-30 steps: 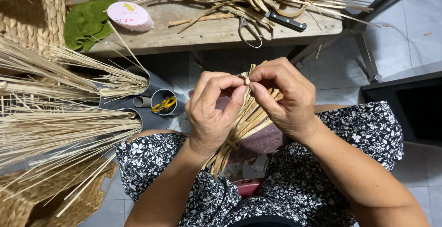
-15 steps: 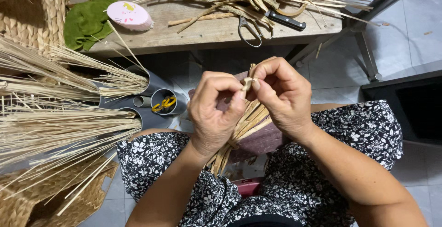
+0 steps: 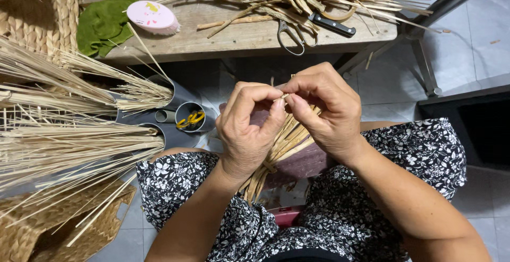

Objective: The person sits and splits dried palm leaf strips by hand, peeling the outer layer away from the inner strip and bending each strip. They gather the processed strips into a bundle on a board in their lap and tie the bundle with a strip, then continue peeling more strips.

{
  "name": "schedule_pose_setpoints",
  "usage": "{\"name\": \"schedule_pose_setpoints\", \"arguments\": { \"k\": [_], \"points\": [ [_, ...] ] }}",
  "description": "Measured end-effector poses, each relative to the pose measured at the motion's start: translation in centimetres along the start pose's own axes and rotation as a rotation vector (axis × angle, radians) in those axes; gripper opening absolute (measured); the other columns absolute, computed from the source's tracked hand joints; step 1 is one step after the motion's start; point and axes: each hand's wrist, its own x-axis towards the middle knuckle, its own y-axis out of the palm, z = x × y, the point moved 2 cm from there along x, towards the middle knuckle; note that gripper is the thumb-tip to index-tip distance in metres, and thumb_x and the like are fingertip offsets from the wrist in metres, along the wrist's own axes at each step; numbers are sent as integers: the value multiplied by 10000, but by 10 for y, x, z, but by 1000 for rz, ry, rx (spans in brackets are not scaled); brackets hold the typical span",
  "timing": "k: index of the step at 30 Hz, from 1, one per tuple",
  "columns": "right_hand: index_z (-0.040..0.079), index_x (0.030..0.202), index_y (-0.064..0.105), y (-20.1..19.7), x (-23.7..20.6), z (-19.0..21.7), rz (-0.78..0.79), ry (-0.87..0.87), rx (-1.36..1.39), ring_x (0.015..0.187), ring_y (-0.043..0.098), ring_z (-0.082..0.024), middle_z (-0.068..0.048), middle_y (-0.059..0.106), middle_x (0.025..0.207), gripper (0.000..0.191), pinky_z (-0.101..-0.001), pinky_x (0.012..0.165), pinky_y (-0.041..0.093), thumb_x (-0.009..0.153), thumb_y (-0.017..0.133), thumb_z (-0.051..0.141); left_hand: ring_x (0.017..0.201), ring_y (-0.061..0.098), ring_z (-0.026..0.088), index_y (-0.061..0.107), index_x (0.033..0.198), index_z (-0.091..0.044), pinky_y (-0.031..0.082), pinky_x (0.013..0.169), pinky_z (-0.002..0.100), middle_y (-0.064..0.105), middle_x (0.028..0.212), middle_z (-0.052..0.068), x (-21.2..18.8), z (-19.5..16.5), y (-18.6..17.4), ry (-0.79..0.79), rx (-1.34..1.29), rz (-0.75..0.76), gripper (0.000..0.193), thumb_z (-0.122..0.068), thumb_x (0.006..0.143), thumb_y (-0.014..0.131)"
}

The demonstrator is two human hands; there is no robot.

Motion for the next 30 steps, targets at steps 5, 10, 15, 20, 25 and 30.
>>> {"name": "schedule_pose_setpoints", "arguments": {
  "k": [5, 10, 15, 20, 25, 30],
  "points": [
    [-6, 1051, 638, 4, -4, -5, -51, 90, 30, 802, 608, -82, -64, 618, 1045, 37, -203, 706, 518, 1039, 664, 17, 859, 692, 127, 628, 1049, -52, 583, 759, 249, 669, 1010, 51, -3, -1, 4, -6, -3, 3, 160, -25, 957, 756],
    [-11, 1128, 587, 7, -6, -26, -145, 400, 749, 859, 619, -94, -78, 655, 1029, 79, -221, 797, 535, 1115, 569, 65, 948, 685, 118, 618, 1100, -55, 589, 872, 251, 659, 1067, 45, -1, 3, 9, -200, -509, 3, 115, -58, 1016, 697],
    [-13, 1194, 567, 11, -11, -29, -91, 291, 598, 990, 597, -91, -89, 624, 1094, 113, -254, 968, 521, 1145, 571, 89, 939, 663, 102, 677, 1155, -17, 585, 813, 231, 632, 1061, 68, 1, 5, 10, -115, -59, -44, 277, -117, 919, 783],
    [-4, 1165, 566, 19, -3, -32, -160, 511, 1091, 979, 661, -178, -117, 640, 1118, 137, -322, 924, 561, 1103, 570, 118, 967, 692, 84, 718, 1138, -5, 578, 886, 227, 728, 1061, 26, -1, 20, 12, -384, -466, -125, 139, -107, 1052, 678],
    [40, 1186, 518, 23, -4, -24, -91, 459, 933, 1013, 656, -155, -97, 601, 1157, 237, -315, 931, 577, 992, 626, 123, 946, 671, 70, 726, 1150, -5, 554, 848, 204, 721, 1043, 14, -3, 27, 11, -396, -443, -153, 147, -97, 1048, 674],
    [21, 1223, 510, 27, -10, -24, -91, 268, 392, 986, 611, -129, -91, 564, 1114, 204, -315, 944, 561, 1080, 655, 6, 892, 641, 75, 742, 1129, -5, 532, 794, 203, 720, 1020, 28, -7, 27, 13, -348, -319, -108, 127, -87, 1042, 699]
  ]
}}
